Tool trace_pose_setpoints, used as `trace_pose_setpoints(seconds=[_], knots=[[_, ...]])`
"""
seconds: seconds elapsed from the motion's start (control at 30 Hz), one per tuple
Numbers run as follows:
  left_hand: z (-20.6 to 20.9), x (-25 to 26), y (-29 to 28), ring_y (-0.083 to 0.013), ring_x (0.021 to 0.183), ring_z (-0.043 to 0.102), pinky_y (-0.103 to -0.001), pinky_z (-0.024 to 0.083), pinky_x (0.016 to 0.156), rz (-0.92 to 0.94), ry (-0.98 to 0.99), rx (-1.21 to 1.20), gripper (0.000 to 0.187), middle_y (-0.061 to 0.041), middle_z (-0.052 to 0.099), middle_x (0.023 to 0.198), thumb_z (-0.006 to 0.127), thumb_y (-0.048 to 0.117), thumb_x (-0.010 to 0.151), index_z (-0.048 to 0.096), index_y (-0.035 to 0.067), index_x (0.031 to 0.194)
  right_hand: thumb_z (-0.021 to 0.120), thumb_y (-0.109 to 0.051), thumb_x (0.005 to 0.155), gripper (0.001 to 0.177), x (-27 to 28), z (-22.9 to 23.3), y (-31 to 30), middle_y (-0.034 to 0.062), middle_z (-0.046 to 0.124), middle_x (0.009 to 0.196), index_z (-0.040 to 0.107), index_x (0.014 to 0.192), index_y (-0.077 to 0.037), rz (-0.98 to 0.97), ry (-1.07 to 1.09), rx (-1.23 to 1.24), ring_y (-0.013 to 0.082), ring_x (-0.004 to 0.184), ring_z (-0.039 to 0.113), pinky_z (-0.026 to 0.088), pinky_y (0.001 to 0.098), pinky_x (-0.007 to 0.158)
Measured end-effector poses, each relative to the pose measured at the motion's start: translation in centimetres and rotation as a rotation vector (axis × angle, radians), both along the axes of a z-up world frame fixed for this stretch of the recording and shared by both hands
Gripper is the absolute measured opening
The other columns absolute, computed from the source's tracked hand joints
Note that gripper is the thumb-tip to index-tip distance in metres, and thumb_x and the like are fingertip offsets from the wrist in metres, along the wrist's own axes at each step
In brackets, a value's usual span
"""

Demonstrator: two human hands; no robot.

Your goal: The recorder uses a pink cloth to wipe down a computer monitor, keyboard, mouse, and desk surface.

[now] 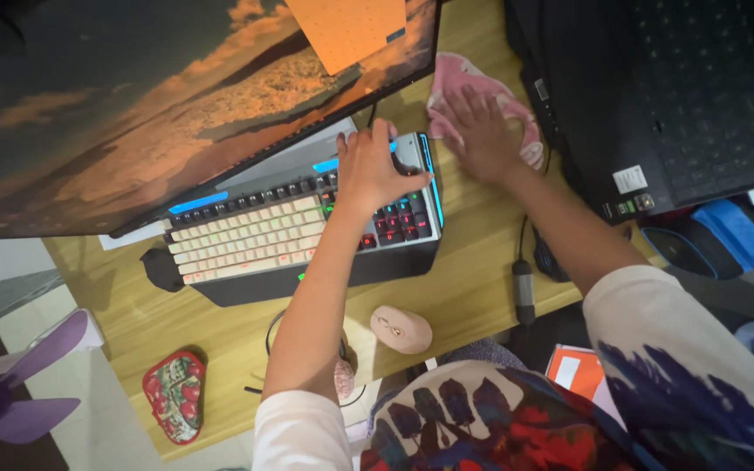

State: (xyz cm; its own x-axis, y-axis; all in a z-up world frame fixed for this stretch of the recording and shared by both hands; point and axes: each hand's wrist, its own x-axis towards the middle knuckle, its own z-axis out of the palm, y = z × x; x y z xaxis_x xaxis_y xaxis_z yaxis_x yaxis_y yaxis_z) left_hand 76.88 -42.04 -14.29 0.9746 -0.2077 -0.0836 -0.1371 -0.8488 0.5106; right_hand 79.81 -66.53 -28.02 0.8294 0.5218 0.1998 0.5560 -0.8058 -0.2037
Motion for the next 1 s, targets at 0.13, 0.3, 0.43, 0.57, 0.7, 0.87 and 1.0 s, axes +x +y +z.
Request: trace_pose_setpoints(seconds=[0.13, 0.3, 0.43, 0.57, 0.7, 0.87, 1.0], knots=[[-0.9, 0.6, 0.2, -0.0419, 0.103, 0.062, -0.064, 0.032, 0.107, -0.015, 0.006, 0.018, 0.086, -0.020, 0.067, 0.098, 0.094, 0.057, 0.052, 0.055, 0.009, 0.112, 0.061, -0.034, 0.092, 0.074, -5.8, 0.7, 0.6, 0.0170, 0.033, 0.171, 0.043, 0.159, -0.008, 0.116, 0.091, -0.025, 0.0392, 0.158, 0.028, 0.022, 0.0633, 0.124], [-0.3, 1.2, 0.3, -0.0413, 0.104, 0.063, -0.062, 0.037, 0.105, -0.015, 0.034, 0.044, 0.087, -0.021, 0.069, 0.100, 0.091, 0.061, 0.053, 0.056, 0.009, 0.113, 0.064, -0.042, 0.093, 0.045, -14.1, 1.3, 1.5, 0.0189, 0.062, 0.123, 0.067, 0.122, -0.008, 0.383, 0.370, -0.002, 0.0409, 0.132, 0.046, 0.025, 0.0672, 0.122], [-0.3, 1.7, 0.2, -0.0443, 0.106, 0.061, -0.063, 0.041, 0.098, -0.009, 0.050, 0.061, 0.089, -0.023, 0.068, 0.103, 0.092, 0.063, 0.053, 0.057, 0.009, 0.114, 0.062, -0.037, 0.096, 0.048, -19.0, 4.5, 3.0, 0.0166, 0.057, 0.131, 0.060, 0.139, -0.017, 0.566, 0.421, 0.098, 0.0427, 0.134, 0.040, 0.021, 0.0649, 0.119], [-0.9, 2.1, -0.1, -0.0437, 0.109, 0.061, -0.065, 0.042, 0.097, -0.016, 0.057, 0.099, 0.089, -0.022, 0.069, 0.104, 0.091, 0.063, 0.053, 0.057, 0.009, 0.114, 0.060, -0.036, 0.093, 0.061, -20.8, 4.6, 3.5, 0.0085, 0.046, 0.157, 0.051, 0.151, -0.020, 0.771, 0.377, 0.253, 0.0349, 0.149, 0.031, 0.019, 0.0571, 0.121], [-2.3, 2.1, -0.7, -0.0430, 0.113, 0.062, -0.066, 0.043, 0.098, -0.023, 0.105, 0.112, 0.088, -0.022, 0.069, 0.109, 0.091, 0.062, 0.055, 0.057, 0.009, 0.116, 0.056, -0.034, 0.095, 0.054, -19.9, 3.2, 2.1, -0.0034, 0.047, 0.163, 0.057, 0.149, -0.030, 0.850, 0.351, 0.253, 0.0259, 0.156, 0.032, 0.018, 0.0548, 0.128], [-4.6, 2.7, -1.3, -0.0415, 0.115, 0.062, -0.069, 0.038, 0.103, -0.003, 0.140, 0.115, 0.090, -0.022, 0.068, 0.115, 0.091, 0.062, 0.055, 0.057, 0.010, 0.119, 0.054, -0.036, 0.098, 0.047, -17.1, 3.4, 1.3, 0.0024, 0.054, 0.147, 0.060, 0.144, -0.029, 0.547, 0.465, 0.084, 0.0280, 0.147, 0.038, 0.017, 0.0594, 0.127], [-5.7, 4.0, -1.3, -0.0387, 0.121, 0.062, -0.070, 0.035, 0.108, 0.031, 0.187, 0.168, 0.092, -0.020, 0.066, 0.124, 0.090, 0.061, 0.055, 0.055, 0.009, 0.123, 0.058, -0.037, 0.092, 0.052, -17.6, 2.6, 2.2, 0.0126, 0.049, 0.149, 0.055, 0.141, -0.018, 0.348, 0.326, -0.060, 0.0370, 0.148, 0.033, 0.015, 0.0617, 0.122]])
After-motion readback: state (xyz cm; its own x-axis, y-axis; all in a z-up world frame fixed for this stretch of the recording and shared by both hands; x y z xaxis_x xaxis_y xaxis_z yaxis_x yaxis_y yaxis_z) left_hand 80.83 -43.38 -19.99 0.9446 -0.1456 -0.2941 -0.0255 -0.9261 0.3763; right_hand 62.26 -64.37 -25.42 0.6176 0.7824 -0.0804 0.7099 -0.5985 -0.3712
